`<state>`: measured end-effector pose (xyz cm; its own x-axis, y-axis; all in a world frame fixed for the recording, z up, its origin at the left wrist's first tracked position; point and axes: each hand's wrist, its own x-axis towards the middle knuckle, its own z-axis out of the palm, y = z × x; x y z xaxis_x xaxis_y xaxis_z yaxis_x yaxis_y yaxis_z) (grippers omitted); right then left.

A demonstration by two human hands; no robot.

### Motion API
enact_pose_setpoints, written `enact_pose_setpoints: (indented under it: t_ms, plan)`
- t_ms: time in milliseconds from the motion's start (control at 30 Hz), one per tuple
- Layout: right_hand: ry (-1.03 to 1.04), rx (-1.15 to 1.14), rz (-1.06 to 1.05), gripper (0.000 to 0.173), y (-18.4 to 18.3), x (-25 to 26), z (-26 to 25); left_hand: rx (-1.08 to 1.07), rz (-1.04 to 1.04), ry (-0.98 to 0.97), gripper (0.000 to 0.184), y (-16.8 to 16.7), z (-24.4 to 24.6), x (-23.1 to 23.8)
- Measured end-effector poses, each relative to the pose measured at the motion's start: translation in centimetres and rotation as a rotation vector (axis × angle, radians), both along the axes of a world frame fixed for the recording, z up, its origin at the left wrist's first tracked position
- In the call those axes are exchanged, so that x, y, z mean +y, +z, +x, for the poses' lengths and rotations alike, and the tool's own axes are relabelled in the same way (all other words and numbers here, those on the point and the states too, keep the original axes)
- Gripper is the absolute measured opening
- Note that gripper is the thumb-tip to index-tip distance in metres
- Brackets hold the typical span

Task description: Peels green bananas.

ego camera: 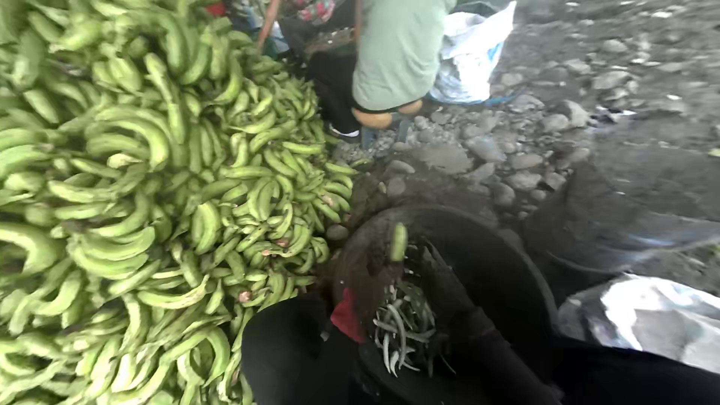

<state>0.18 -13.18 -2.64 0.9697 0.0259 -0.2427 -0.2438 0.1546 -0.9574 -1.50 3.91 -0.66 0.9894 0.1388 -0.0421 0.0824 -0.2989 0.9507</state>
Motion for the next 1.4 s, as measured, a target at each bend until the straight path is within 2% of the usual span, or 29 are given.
enact_pose_setpoints:
  t_ms: [67,167,267,367,467,667,800,900,933,1000,1100,1133,1200,1267,1333,1400]
  plan:
    - [-0.214,0.055,0.117,0.059,-1.1,-0.3,0.0,-0.066,-0.028,-0.077,0.063,0.0,-2.2,-2.2]
    - [-0.338,0.055,0.373,0.048,-4.7,-3.3,-0.9,0.113,-0.063,-0.071,0.06,-1.7,-4.2,-3.2]
    - [-0.462,0.053,0.637,0.038,-4.1,-4.9,-2.0,0.171,-0.083,-0.217,0.045,-4.2,-5.1,-4.0]
    - [-0.539,0.059,0.742,0.045,-4.1,-5.3,-2.0,0.149,0.094,-0.418,0.04,-4.9,-5.4,-5.4]
    - [-0.625,0.08,0.638,0.052,-4.9,-5.3,-2.1,0.141,0.266,-0.508,0.039,-4.8,-5.4,-6.6]
    - [-0.723,0.094,0.559,0.054,-6.0,-5.0,-2.9,0.179,0.325,-0.572,0.046,-5.2,-5.3,-7.7]
    - [-0.706,0.132,0.591,0.057,-6.5,-4.7,-3.1,0.15,0.299,-0.506,0.046,-6.5,-5.0,-7.5]
    - [-0.635,0.085,0.662,0.055,-5.6,-4.3,-3.3,0.347,0.181,-0.354,0.046,-9.1,-3.7,-6.2]
    - [-0.611,0.091,0.628,0.053,-5.1,-4.4,-3.2,0.377,0.134,-0.323,0.046,-9.7,-3.4,-6.0]
    - [-0.54,0.122,0.486,0.051,-5.0,-5.1,-3.2,0.373,0.026,-0.342,0.046,-8.5,-3.6,-5.9]
    - [-0.4,0.24,0.184,0.047,-4.6,-6.7,-3.4,0.294,-0.018,-0.479,0.04,-6.3,-4.1,-6.0]
    - [-0.35,0.266,0.132,0.046,-4.4,-7.1,-3.5,0.274,0.012,-0.529,0.04,-5.7,-4.2,-6.0]
    - [-0.307,0.282,0.165,0.043,-4.1,-6.9,-3.6,0.223,0.108,-0.611,0.042,-5.1,-4.3,-6.0]
    - [-0.277,0.263,0.15,0.046,-3.9,-6.2,-3.9,0.195,0.192,-0.618,0.044,-5.5,-4.1,-6.0]
    - [-0.202,0.226,0.007,0.049,-4.5,-5.8,-4.6,0.127,0.326,-0.548,0.044,-6.4,-3.7,-6.0]
    - [-0.192,0.223,-0.029,0.047,-4.7,-4.2,-5.1,0.035,0.457,-0.372,0.042,-7.3,-3.1,-6.1]
